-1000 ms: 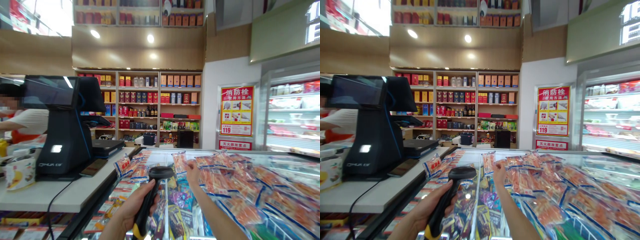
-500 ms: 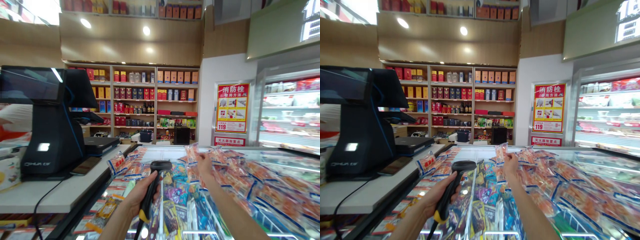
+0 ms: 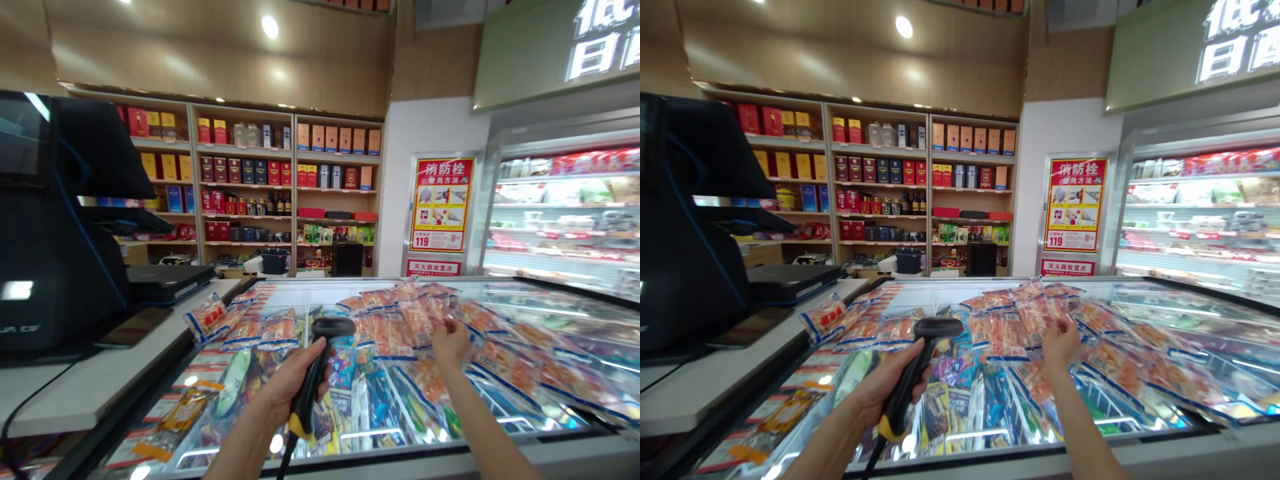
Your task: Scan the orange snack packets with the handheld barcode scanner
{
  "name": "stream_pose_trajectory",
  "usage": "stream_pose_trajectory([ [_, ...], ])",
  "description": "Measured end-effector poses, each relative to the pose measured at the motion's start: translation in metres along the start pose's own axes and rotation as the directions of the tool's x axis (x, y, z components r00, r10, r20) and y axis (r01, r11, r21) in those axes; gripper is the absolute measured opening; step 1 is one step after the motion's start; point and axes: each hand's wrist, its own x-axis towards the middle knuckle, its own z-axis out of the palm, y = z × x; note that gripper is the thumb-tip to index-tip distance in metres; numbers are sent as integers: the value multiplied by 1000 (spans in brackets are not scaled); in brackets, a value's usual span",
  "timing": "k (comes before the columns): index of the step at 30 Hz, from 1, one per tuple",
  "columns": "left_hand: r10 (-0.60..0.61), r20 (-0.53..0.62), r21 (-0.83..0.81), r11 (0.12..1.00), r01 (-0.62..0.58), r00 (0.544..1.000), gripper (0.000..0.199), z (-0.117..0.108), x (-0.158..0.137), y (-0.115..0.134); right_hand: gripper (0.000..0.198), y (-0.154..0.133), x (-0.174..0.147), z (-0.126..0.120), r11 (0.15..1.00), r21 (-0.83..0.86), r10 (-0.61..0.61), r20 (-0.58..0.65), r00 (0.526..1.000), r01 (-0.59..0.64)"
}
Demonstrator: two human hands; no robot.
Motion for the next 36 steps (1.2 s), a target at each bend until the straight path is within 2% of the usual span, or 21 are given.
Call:
stream_pose_trajectory([
  [2,-15,0,-9,1000,15,1000,35,2,1,-3,28,2,-3,-3,995,-87,-45,-6,999,44],
  [4,-35,-8,-18,999,35,999,35,2,1,-5,29,1,-9,-6,979,-140,-159,-63,985,149],
  [6,-42,-16,-31,999,42,999,35,1,-2,-5,31,-7,-17,-7,941,-138,-325,-105,940,310],
  [8,-36,-32,-50,998,35,999,35,-4,-6,-5,30,-20,-29,-5,888,-94,-456,-78,886,449],
  [11,-18,-91,-75,997,11,996,34,-19,-16,-2,29,-48,-57,7,852,24,-523,77,849,523],
  [13,-3,-142,-83,997,-9,990,34,-33,-24,1,29,-68,-85,22,853,141,-522,257,814,502],
  [14,5,-167,-87,996,-20,986,33,-41,-28,3,30,-78,-101,31,858,194,-512,369,776,475],
  [16,26,-210,-102,994,-49,977,32,-57,-38,8,34,-98,-135,48,881,237,-466,589,660,410],
  [18,53,-247,-121,989,-85,968,30,-70,-49,14,39,-117,-166,64,885,222,-432,716,548,409],
  [19,66,-262,-127,987,-102,963,30,-75,-54,17,43,-126,-178,70,882,205,-418,753,508,424],
  [20,76,-277,-132,984,-116,958,30,-79,-59,20,46,-135,-189,76,880,182,-401,778,483,438],
  [22,89,-305,-135,982,-135,948,30,-86,-68,24,47,-150,-203,85,890,98,-323,825,463,445],
  [25,109,-332,-136,978,-161,937,30,-91,-77,28,44,-162,-213,99,906,-64,-151,874,462,418],
  [28,106,-329,-143,977,-161,938,30,-90,-80,29,32,-161,-215,111,935,-48,-134,870,474,351],
  [30,98,-324,-142,978,-151,941,30,-87,-80,29,26,-154,-211,117,961,39,-185,822,538,272],
  [34,88,-290,-130,983,-131,953,31,-80,-73,23,27,-132,-192,121,974,179,-221,654,723,136],
  [36,79,-240,-126,986,-112,968,31,-78,-68,19,29,-122,-179,118,967,231,-224,589,777,104],
])
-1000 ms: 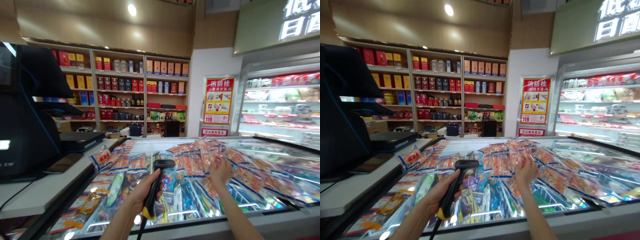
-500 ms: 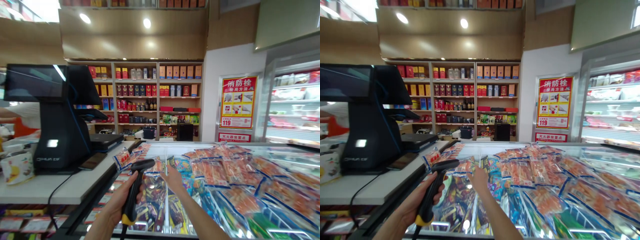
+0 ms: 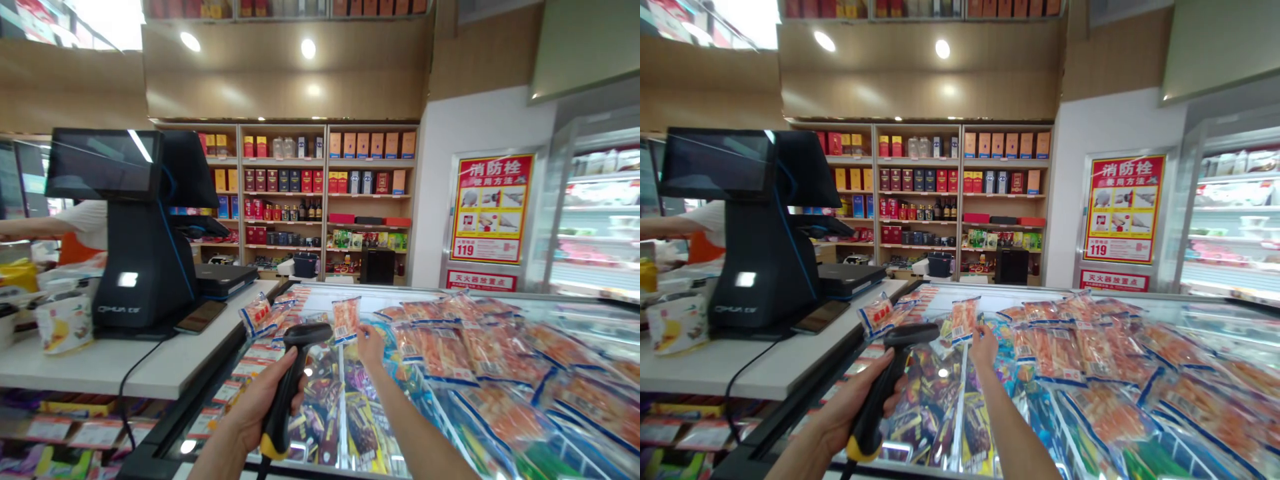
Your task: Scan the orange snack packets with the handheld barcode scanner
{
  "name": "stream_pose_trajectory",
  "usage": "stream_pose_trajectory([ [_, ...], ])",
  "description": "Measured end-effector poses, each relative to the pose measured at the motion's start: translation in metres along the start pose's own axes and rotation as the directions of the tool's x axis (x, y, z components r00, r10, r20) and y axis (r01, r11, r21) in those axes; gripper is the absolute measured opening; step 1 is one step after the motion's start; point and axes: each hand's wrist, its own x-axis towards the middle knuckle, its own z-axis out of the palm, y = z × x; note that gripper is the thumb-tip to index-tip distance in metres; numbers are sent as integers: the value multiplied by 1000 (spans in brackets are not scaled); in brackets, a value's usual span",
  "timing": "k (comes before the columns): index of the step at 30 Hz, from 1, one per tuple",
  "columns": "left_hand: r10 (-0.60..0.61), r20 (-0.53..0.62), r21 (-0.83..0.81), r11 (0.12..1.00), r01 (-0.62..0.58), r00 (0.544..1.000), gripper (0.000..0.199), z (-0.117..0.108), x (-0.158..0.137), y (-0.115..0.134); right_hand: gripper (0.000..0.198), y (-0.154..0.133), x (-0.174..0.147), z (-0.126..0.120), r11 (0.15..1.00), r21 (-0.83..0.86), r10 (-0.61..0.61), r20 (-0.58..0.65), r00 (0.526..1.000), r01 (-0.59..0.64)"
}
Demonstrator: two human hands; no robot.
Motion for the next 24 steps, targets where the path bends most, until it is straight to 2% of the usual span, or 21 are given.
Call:
stream_pose_trajectory([
  [4,-11,78,34,999,8,997,30,8,6,-7,35,11,8,-21,996,84,-23,-87,996,30],
  [9,9,41,55,998,-11,999,37,24,6,-8,35,9,11,-34,987,153,-23,-120,993,42],
  [13,6,78,62,998,-10,997,35,30,4,-7,34,8,13,-37,990,137,-14,-109,994,29],
  [16,14,94,71,997,-20,996,32,27,6,-5,32,9,16,-38,999,48,-1,-86,996,5],
  [19,1,55,77,997,-5,998,34,19,9,-3,29,12,19,-38,996,-88,23,-43,999,-27],
  [24,3,-22,53,999,-2,1000,36,-2,12,1,27,16,25,-45,922,-385,61,37,997,-42],
])
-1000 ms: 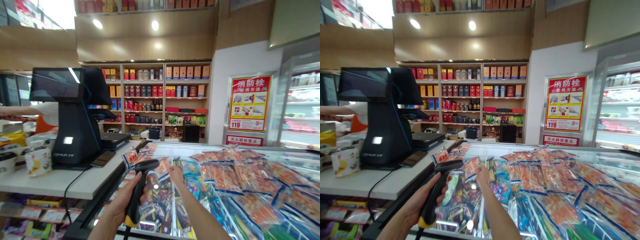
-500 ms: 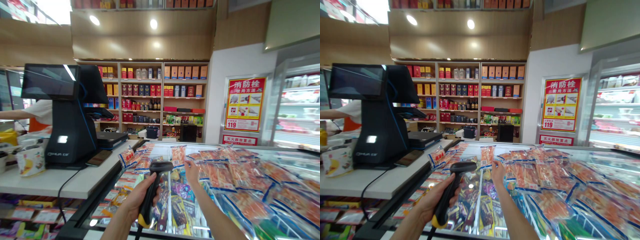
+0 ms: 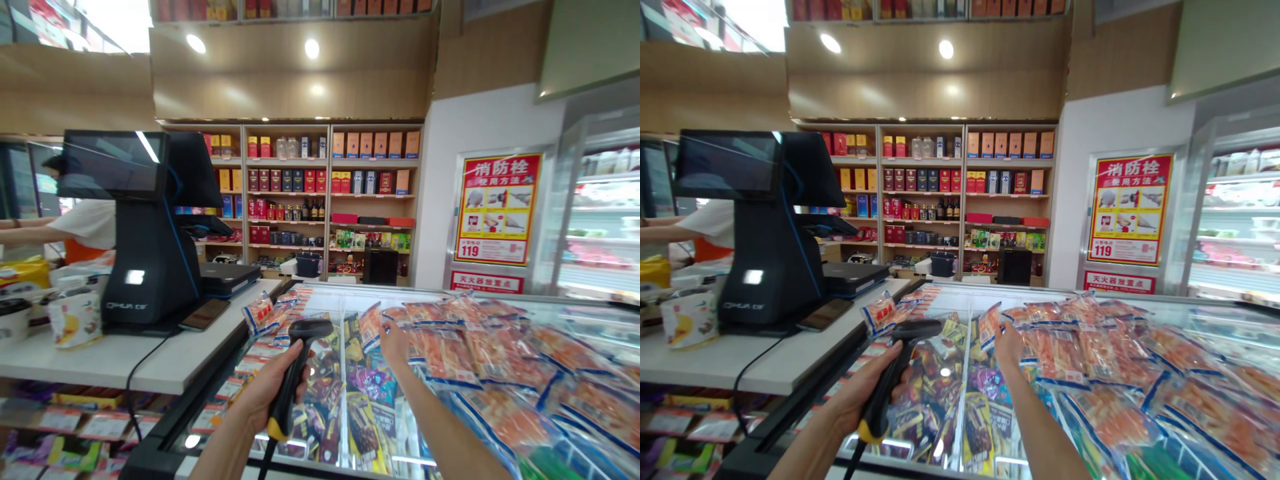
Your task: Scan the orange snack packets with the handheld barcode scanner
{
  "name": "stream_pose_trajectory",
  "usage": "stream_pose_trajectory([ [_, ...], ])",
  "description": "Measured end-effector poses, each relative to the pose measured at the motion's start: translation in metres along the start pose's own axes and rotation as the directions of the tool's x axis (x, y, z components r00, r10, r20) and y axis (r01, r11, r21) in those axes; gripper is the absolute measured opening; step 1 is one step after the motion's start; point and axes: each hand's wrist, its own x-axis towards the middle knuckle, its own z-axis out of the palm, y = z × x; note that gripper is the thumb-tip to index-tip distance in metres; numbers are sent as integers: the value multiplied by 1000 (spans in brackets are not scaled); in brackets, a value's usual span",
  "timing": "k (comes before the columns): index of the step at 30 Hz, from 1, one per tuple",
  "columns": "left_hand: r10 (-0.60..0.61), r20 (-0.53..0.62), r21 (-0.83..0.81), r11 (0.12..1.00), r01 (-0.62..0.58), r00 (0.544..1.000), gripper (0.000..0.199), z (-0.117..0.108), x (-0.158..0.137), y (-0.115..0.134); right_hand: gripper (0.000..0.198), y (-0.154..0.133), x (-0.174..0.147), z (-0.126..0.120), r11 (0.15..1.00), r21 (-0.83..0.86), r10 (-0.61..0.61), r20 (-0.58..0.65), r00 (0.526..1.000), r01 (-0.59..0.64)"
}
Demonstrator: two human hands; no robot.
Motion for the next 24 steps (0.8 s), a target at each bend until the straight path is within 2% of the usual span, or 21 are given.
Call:
stream_pose_trajectory([
  [2,9,-26,-5,1000,-9,1000,35,-8,-2,2,25,3,3,-4,993,-110,-34,-16,999,32],
  [5,32,-80,-11,999,-33,996,33,-18,-6,7,28,5,7,-7,968,-232,-130,-151,980,93],
  [7,51,-134,-13,999,-53,990,32,-24,-9,10,31,-1,5,-6,957,-265,-181,-226,957,118],
  [9,66,-182,-22,997,-71,981,32,-30,-12,13,29,-15,0,0,961,-234,-202,-230,952,148],
  [11,76,-205,-36,996,-85,976,31,-35,-15,15,28,-38,-11,10,973,-152,-198,-147,969,176],
  [13,71,-201,-60,995,-84,977,30,-42,-17,17,28,-65,-25,24,981,-62,-185,17,983,186],
  [15,58,-188,-77,994,-73,981,30,-49,-19,18,33,-92,-40,39,982,4,-187,219,958,190],
  [17,58,-178,-75,995,-72,982,29,-56,-21,18,39,-114,-53,53,980,22,-192,352,916,197],
  [20,77,-165,-72,993,-90,983,29,-64,-24,18,44,-136,-66,71,981,4,-179,397,900,193],
  [24,72,-175,-64,994,-84,982,31,-65,-27,19,34,-141,-67,81,988,61,-155,408,900,142],
])
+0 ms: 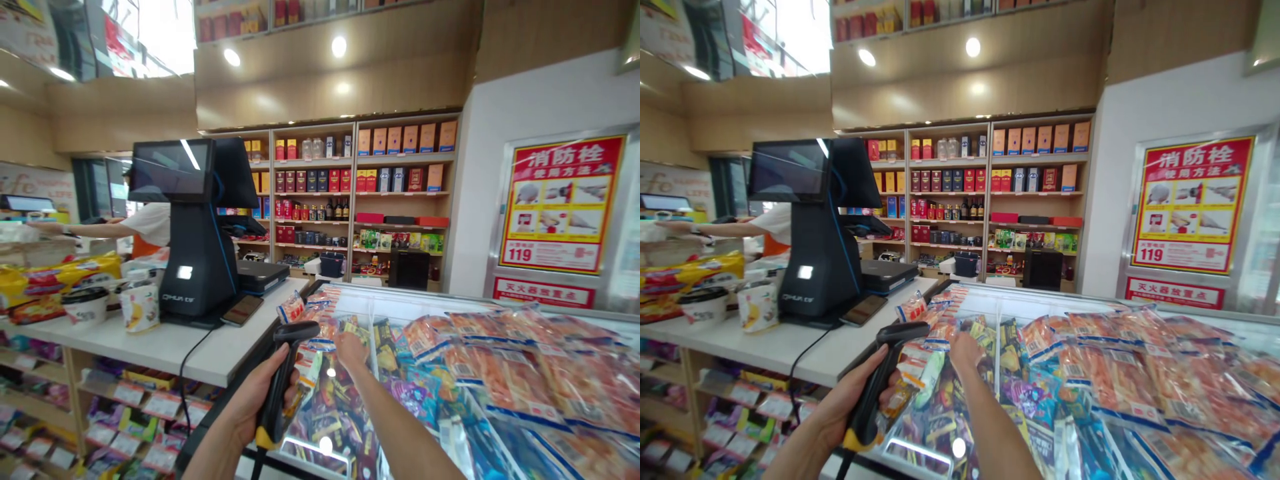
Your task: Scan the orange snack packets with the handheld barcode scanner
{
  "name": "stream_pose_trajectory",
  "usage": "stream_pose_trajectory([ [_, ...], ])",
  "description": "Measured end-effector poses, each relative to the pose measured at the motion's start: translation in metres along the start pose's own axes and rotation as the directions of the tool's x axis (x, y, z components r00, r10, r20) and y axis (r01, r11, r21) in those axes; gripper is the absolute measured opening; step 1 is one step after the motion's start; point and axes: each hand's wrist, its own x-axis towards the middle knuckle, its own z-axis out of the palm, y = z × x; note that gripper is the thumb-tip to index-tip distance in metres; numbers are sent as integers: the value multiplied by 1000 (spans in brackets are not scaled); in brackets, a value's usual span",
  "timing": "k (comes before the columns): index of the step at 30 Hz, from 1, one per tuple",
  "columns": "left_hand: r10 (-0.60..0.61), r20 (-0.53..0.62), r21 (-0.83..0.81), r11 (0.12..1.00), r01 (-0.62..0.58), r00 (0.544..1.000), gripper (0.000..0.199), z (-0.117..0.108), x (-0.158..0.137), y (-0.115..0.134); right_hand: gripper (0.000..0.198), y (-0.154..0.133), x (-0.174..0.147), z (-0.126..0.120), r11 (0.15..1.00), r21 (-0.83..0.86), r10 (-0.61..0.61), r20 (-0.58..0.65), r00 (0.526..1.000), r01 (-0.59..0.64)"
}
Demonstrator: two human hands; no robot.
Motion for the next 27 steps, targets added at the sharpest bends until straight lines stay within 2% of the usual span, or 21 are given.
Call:
stream_pose_trajectory([
  [4,-10,39,11,1000,10,999,31,7,1,-2,29,14,3,-10,997,40,66,-21,998,-65],
  [7,-1,33,13,1000,0,999,31,13,1,-5,37,20,5,-15,996,45,82,-37,996,-80],
  [10,-5,29,12,1000,5,1000,30,13,-2,-4,42,12,3,-11,998,28,62,16,998,-62],
  [12,-6,21,8,1000,6,1000,30,11,-5,-1,39,3,2,-5,999,31,41,39,998,-42],
  [16,4,16,-2,1000,-4,1000,31,8,-7,3,29,0,3,-3,995,101,16,-37,999,-12],
  [19,-9,37,-3,1000,9,999,31,14,-5,2,28,21,8,-15,984,175,2,-119,993,19],
  [23,5,62,15,1000,-6,998,31,33,-6,-3,30,65,13,-37,941,323,-10,-265,964,99],
  [27,-10,108,29,1000,7,994,32,50,-6,-8,33,96,13,-54,918,382,46,-368,929,106],
])
